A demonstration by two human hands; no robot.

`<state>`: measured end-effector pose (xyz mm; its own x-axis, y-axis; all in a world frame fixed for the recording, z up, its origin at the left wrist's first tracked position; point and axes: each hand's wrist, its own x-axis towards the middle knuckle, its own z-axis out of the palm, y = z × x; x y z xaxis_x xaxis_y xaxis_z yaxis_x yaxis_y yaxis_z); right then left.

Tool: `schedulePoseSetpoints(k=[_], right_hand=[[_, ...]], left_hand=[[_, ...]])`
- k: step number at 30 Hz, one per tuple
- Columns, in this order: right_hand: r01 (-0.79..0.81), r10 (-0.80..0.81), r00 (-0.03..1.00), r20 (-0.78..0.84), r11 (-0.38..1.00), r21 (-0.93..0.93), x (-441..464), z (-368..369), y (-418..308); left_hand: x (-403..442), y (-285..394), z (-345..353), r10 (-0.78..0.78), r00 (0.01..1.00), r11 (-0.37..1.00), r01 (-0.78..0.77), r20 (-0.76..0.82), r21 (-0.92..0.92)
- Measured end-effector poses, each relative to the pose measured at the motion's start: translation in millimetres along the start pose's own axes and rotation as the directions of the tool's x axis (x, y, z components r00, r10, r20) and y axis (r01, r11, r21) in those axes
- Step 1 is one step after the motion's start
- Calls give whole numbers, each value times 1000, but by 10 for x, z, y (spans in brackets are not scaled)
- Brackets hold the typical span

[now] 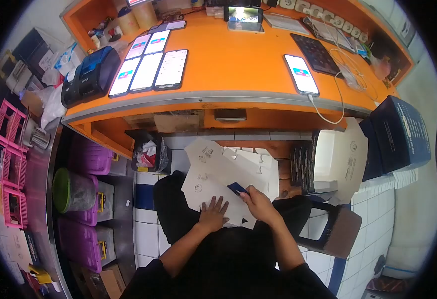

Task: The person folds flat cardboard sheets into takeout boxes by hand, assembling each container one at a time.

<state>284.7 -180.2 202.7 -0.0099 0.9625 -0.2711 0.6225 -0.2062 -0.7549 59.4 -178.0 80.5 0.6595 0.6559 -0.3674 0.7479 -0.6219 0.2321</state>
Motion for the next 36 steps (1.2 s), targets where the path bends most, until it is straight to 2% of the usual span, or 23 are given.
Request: schedulePoseSetpoints(k=[3, 4, 5, 6, 7, 8, 9, 10, 12, 13, 15, 16, 18, 19, 21, 22, 24, 25, 27, 30, 36], right_hand=[[1, -4, 999, 35, 995, 102, -50, -95, -1], [2, -5, 999, 34, 995, 99, -75, -149, -14], [45, -50, 998, 44, 994, 103, -103, -213, -33], [86, -92, 994, 52, 990, 112, -131, -261, -47], [79, -86, 995, 50, 990, 116, -157, -296, -55], [65, -78, 994, 81, 985, 157, -182, -321, -67], [55, -78, 990, 114, 979, 196, -187, -321, -81], [60, -84, 989, 119, 979, 196, -191, -284, -95], [-4, -55, 992, 110, 879, 477, -228, -199, -122], [-3, -59, 992, 115, 881, 473, -229, -194, -153], [-63, 5, 992, 126, 887, 458, -252, -201, -207], [-63, 7, 993, 121, 887, 457, -251, -180, -169], [-15, -30, 996, 89, 888, 460, -246, -123, -65], [-18, -24, 996, 85, 887, 462, -262, -139, -58], [-36, -1, 994, 107, 941, 337, -298, -206, -112], [-36, -1, 994, 109, 940, 338, -310, -256, -184], [18, -40, 992, 122, 984, 177, -344, -358, -378], [20, -42, 991, 124, 984, 178, -351, -372, -418], [33, -49, 986, 156, 994, 100, -370, -384, -471], [112, -113, 984, 135, 994, 17, -411, -388, -514], [233, -221, 954, 200, 972, -37, -416, -382, -479]], left_hand=[[25, -123, -133, 0, 1000, 995, -2, -15, -103], [84, -248, -173, -9, 1000, 933, -2, -29, -359], [136, -311, -196, -17, 999, 808, -11, -42, -589], [32, -173, -364, -220, 910, 734, -83, -352, -674], [-20, -87, -521, -215, 913, 735, -83, -346, -673], [-40, -30, -687, -291, 791, 705, -204, -539, -679], [-42, 12, -834, -372, 616, 685, -322, -694, -653], [-36, 52, -967, -378, 612, 687, -318, -695, -653], [-2, 113, -1145, -444, 597, 662, -284, -668, -694], [50, 101, -1157, -451, 592, 660, -282, -668, -696], [146, 81, -1164, -613, 648, 321, -320, -453, -892], [139, 75, -1170, -609, 650, 320, -323, -454, -891], [75, 50, -1216, -436, 589, 643, -325, -681, -693], [42, 57, -1258, -431, 594, 642, -327, -679, -694], [-64, 92, -1397, -239, 646, 763, -337, -725, -552], [-103, 107, -1455, -239, 647, 764, -335, -724, -552], [-167, 121, -1545, -28, 656, 864, -364, -754, -349], [-178, 113, -1563, -29, 656, 865, -361, -755, -348], [-205, 94, -1587, 115, 675, 886, -402, -729, -232], [-251, 70, -1682, 126, 734, 837, -440, -668, -326], [-409, 261, -1832, 243, 650, 877, -464, -720, -122]])
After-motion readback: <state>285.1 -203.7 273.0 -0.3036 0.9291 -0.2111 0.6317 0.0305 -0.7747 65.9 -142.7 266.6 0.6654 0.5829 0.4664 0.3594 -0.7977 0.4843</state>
